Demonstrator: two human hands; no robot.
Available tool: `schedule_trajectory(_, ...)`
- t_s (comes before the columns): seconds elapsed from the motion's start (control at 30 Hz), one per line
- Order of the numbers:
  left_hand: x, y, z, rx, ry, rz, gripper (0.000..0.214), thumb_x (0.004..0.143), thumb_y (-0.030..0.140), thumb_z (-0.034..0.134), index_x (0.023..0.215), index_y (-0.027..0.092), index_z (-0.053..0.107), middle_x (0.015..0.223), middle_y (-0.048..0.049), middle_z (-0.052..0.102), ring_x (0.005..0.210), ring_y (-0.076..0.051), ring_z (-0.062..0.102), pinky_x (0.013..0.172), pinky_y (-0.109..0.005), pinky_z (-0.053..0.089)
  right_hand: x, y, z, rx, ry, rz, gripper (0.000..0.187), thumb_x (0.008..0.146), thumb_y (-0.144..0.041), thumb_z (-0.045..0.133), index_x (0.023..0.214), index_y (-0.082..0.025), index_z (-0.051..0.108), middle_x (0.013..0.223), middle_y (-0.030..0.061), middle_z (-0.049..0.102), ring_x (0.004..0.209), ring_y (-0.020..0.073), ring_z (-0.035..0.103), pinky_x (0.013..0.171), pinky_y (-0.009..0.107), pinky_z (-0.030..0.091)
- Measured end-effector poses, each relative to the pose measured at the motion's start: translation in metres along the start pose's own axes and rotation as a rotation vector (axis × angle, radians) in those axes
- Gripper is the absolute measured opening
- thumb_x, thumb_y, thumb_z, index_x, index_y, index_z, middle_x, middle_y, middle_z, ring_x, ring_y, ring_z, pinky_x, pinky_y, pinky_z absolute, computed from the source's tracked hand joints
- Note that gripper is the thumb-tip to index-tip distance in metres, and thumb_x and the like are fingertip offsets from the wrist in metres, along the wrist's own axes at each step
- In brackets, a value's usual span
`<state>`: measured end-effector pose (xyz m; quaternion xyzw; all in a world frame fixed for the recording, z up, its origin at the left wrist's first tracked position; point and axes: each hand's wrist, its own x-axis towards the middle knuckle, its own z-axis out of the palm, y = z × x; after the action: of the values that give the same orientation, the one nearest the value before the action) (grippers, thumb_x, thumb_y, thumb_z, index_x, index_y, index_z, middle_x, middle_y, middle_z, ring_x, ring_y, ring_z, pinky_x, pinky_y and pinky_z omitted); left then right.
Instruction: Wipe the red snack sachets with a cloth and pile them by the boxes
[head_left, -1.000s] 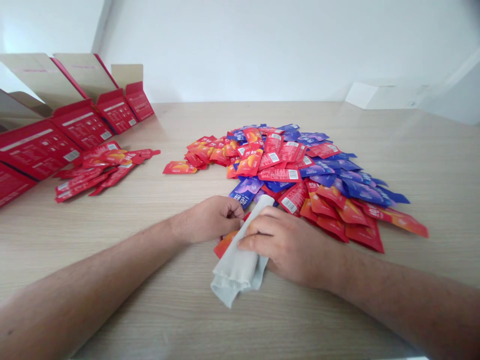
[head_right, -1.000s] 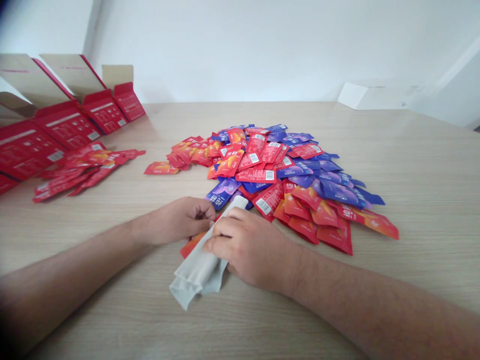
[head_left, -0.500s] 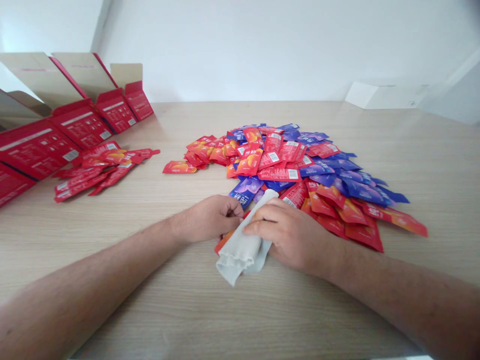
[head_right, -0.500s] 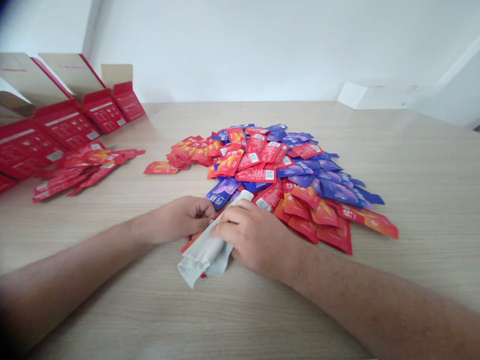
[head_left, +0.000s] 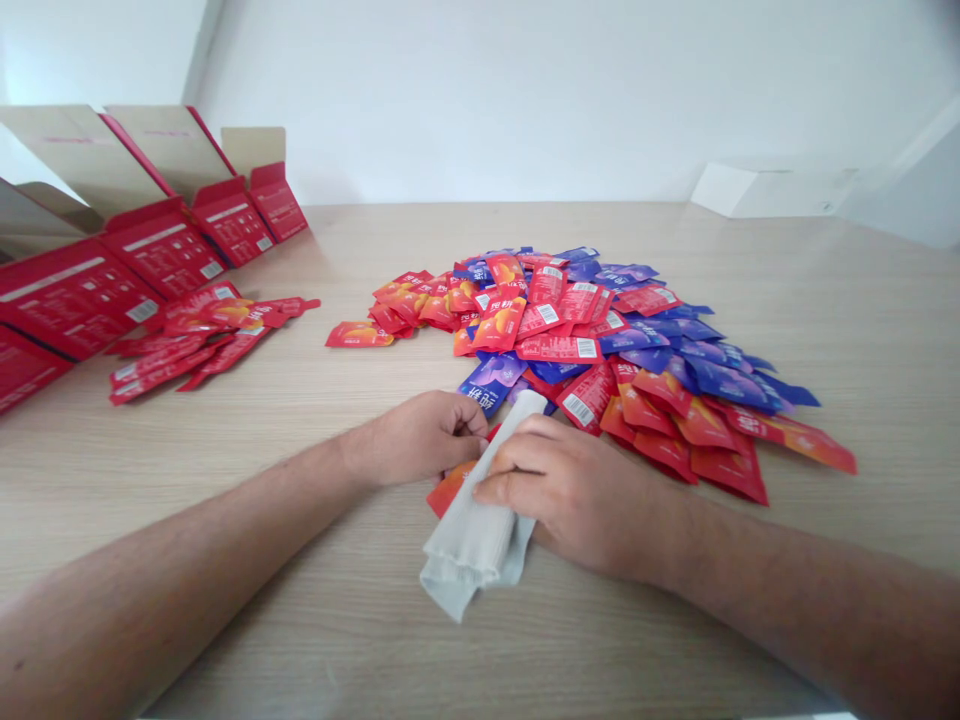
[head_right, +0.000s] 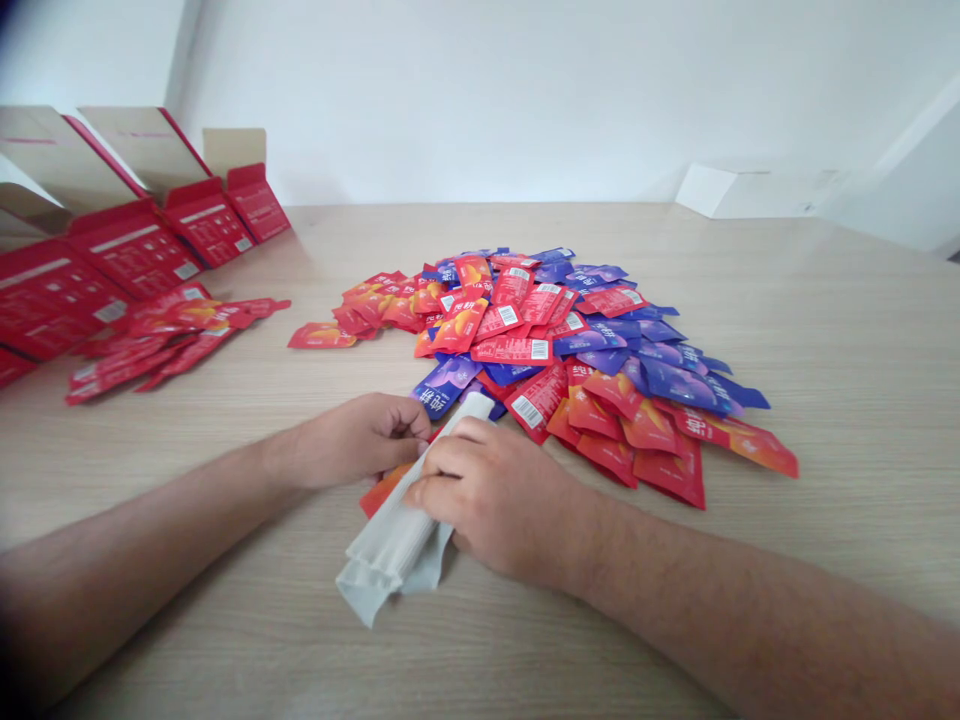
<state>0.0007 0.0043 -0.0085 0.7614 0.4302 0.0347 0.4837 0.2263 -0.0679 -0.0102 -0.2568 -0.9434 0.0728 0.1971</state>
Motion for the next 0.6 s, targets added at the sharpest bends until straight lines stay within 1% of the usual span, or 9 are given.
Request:
schedule_trajectory(0.07,0.000,-0.001,0.000,0.000,0.002,0.001,0.014,0.083,0.032,0.058,0.090,0.021,0.063,0.066,0.0063,0.058,0.057,-0.011,0.057,0.048,-0.019,0.046,0.000,0.001,0.000,0.010,-0.007,-0.008,0.023,0.093,-0.013,0.066,0.115,-0.017,0.073,0.109,0.0092,0.070,0.106,0.0255,0.058,0.096,0.042,0.050)
schedule_trajectory(0.2,-0.003,-0.003,0.002,-0.034,0.008,-0.012,0.014,0.082,0.034,0.060,0.089,0.022,0.063,0.065,0.0066,0.060,0.055,-0.012,0.057,0.048,-0.020,0.046,-0.002,0.007,0.000,0.033,0.046,0.119,0.031,0.089,-0.007,0.065,0.117,-0.018,0.072,0.110,0.0090,0.069,0.105,0.0259,0.059,0.094,0.042,0.050)
schedule_trajectory(0.27,-0.006,-0.003,0.002,-0.042,-0.003,-0.013,0.014,0.083,0.035,0.061,0.087,0.022,0.064,0.065,0.0064,0.060,0.055,-0.011,0.057,0.049,-0.019,0.044,-0.003,0.009,-0.001,0.079,0.098,0.153,0.032,0.089,-0.007,0.064,0.119,-0.018,0.072,0.111,0.0089,0.070,0.104,0.0251,0.061,0.094,0.042,0.050)
schedule_trajectory(0.33,-0.009,-0.002,-0.001,-0.039,-0.011,0.008,0.017,0.085,0.038,0.062,0.084,0.021,0.064,0.065,0.0059,0.061,0.055,-0.010,0.055,0.049,-0.019,0.041,-0.003,0.009,-0.003,0.147,0.185,0.168,0.032,0.090,-0.007,0.063,0.120,-0.018,0.071,0.113,0.0084,0.071,0.105,0.0238,0.063,0.095,0.041,0.051)
schedule_trajectory(0.4,-0.012,-0.001,-0.006,-0.034,0.020,0.055,0.021,0.086,0.040,0.064,0.082,0.020,0.063,0.067,0.0052,0.061,0.058,-0.010,0.054,0.052,-0.019,0.040,-0.003,0.007,-0.006,0.212,0.289,0.202,0.033,0.091,-0.007,0.063,0.120,-0.020,0.071,0.112,0.0068,0.072,0.105,0.0225,0.065,0.095,0.039,0.052)
schedule_trajectory(0.47,-0.014,-0.001,-0.011,-0.017,0.095,0.149,0.024,0.087,0.042,0.065,0.082,0.019,0.062,0.070,0.0044,0.061,0.063,-0.010,0.054,0.057,-0.020,0.042,-0.001,0.006,-0.011,0.269,0.413,0.289,0.031,0.091,-0.010,0.065,0.117,-0.023,0.073,0.109,0.0046,0.074,0.102,0.0218,0.068,0.092,0.038,0.054)
schedule_trajectory(0.53,-0.018,-0.003,-0.017,0.025,0.188,0.274,0.023,0.089,0.040,0.065,0.083,0.018,0.061,0.073,0.0033,0.060,0.067,-0.011,0.053,0.062,-0.021,0.043,0.001,0.005,-0.016,0.326,0.551,0.400,0.023,0.092,-0.015,0.068,0.112,-0.025,0.074,0.105,0.0032,0.075,0.096,0.0219,0.070,0.088,0.038,0.057)
schedule_trajectory(0.6,-0.023,-0.005,-0.019,0.065,0.279,0.367,0.022,0.093,0.039,0.063,0.086,0.018,0.062,0.075,0.0021,0.060,0.068,-0.011,0.053,0.063,-0.022,0.044,0.004,0.006,-0.021,0.373,0.680,0.471,0.015,0.094,-0.021,0.070,0.106,-0.026,0.075,0.100,0.0028,0.076,0.091,0.0226,0.071,0.084,0.039,0.059)
